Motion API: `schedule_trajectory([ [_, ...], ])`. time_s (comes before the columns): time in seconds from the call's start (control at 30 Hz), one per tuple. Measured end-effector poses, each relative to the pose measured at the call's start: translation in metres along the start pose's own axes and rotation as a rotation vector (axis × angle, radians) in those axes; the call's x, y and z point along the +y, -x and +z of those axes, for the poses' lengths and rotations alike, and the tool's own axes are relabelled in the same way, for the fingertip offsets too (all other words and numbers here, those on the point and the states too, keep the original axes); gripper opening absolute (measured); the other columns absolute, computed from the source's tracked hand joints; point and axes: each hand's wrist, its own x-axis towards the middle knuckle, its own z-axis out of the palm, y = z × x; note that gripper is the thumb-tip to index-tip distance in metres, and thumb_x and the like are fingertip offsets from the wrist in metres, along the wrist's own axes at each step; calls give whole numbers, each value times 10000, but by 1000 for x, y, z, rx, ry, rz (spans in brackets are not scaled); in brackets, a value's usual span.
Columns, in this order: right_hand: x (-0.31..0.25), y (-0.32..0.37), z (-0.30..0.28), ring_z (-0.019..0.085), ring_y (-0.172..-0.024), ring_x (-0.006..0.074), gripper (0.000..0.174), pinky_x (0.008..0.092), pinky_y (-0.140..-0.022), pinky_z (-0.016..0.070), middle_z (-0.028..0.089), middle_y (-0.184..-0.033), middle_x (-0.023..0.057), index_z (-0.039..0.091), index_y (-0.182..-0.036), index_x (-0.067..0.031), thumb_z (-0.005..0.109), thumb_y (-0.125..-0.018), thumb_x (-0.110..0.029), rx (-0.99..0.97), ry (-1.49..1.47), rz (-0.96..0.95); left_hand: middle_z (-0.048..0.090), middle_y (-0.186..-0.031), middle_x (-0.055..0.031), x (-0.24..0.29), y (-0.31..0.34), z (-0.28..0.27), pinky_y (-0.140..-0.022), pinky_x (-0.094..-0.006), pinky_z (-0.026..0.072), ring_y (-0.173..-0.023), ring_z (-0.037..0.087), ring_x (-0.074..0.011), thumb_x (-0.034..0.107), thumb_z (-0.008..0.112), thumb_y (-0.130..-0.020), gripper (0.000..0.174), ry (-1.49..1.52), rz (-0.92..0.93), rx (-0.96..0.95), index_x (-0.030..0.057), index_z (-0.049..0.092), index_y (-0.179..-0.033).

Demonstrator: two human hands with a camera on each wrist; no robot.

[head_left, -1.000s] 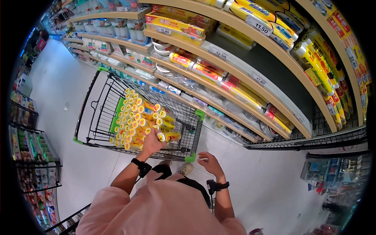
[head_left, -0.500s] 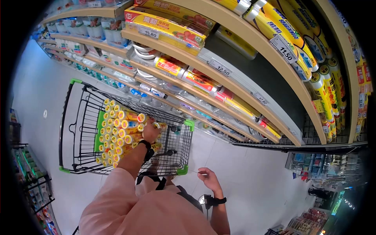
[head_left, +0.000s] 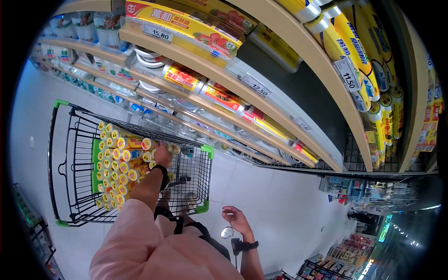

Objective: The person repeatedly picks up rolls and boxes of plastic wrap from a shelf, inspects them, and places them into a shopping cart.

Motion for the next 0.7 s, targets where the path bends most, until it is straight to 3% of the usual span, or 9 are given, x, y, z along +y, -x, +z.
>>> schedule_trajectory([
  [0.1, -15, -5, -6, 623, -878, 126, 332, 272, -786, 502, 678, -1031, 68, 616, -1193, -12, 689, -913, -177, 17, -21, -13, 532, -1245, -225, 5, 30, -7, -867, -490, 498, -1023, 591, -444, 71, 665, -762, 459, 148, 191, 226, 23, 511, -1192],
  [0.2, -30, -15, -15, 626, -856, 126, 307, 266, -779, 504, 683, -1019, 63, 632, -1165, 10, 685, -915, -160, 64, 7, -83, 598, -1111, -199, 8, 52, -19, -821, -460, 514, -926, 618, -413, 76, 695, -750, 444, 269, 198, 136, 33, 534, -1161],
  [0.23, -30, -21, -20, 645, -844, 140, 253, 283, -769, 525, 690, -1001, 83, 667, -1105, 5, 672, -923, -171, 60, -36, -173, 642, -961, -139, 13, 62, -24, -673, -384, 541, -814, 646, -303, 82, 711, -770, 355, 428, 170, 73, 30, 562, -1089],
  [0.37, -70, -28, -53, 618, -774, 127, 202, 270, -692, 498, 684, -967, 83, 667, -1040, 11, 597, -965, -163, 118, -250, -329, 632, -860, -56, 23, 95, -40, -505, -251, 504, -676, 636, -126, 13, 662, -838, 216, 1009, -1, -397, 35, 578, -1036],
  [0.47, -123, -33, -86, 586, -692, 151, 178, 274, -631, 466, 669, -939, 105, 642, -973, 5, 526, -982, -131, 180, -517, -481, 622, -921, -68, 54, 133, -88, -517, -273, 523, -652, 647, -140, -34, 635, -844, 240, 1140, 16, -539, 29, 562, -1064],
  [0.5, -149, -34, -97, 577, -683, 154, 170, 279, -627, 466, 654, -947, 96, 627, -1057, 4, 527, -974, -105, 176, -590, -549, 616, -961, -74, 67, 146, -103, -543, -277, 532, -691, 654, -144, -49, 627, -844, 258, 1146, 42, -517, 27, 555, -1080],
  [0.6, -216, -46, -135, 570, -687, 186, 362, 294, -648, 481, 632, -1029, 115, 529, -1267, 19, 564, -907, -13, 298, -706, -605, 596, -1073, -85, 91, 171, -125, -631, -287, 555, -810, 667, -158, -83, 610, -845, 310, 1163, 164, -438, 25, 534, -1125],
  [0.67, -264, -50, -157, 545, -920, 193, 455, 277, -763, 472, 540, -1219, 145, 454, -1330, 63, 572, -900, -28, 295, -807, -643, 577, -1136, -86, 101, 179, -125, -702, -293, 562, -891, 663, -166, -93, 609, -844, 341, 1164, 293, -381, 26, 520, -1151],
  [0.7, -281, -58, -172, 526, -1003, 202, 473, 279, -832, 470, 496, -1278, 149, 443, -1338, 64, 577, -894, -25, 245, -816, -655, 577, -1125, -69, 110, 186, -134, -774, -298, 554, -962, 643, -165, -66, 623, -852, 317, 1190, 254, -407, 27, 531, -1141],
])
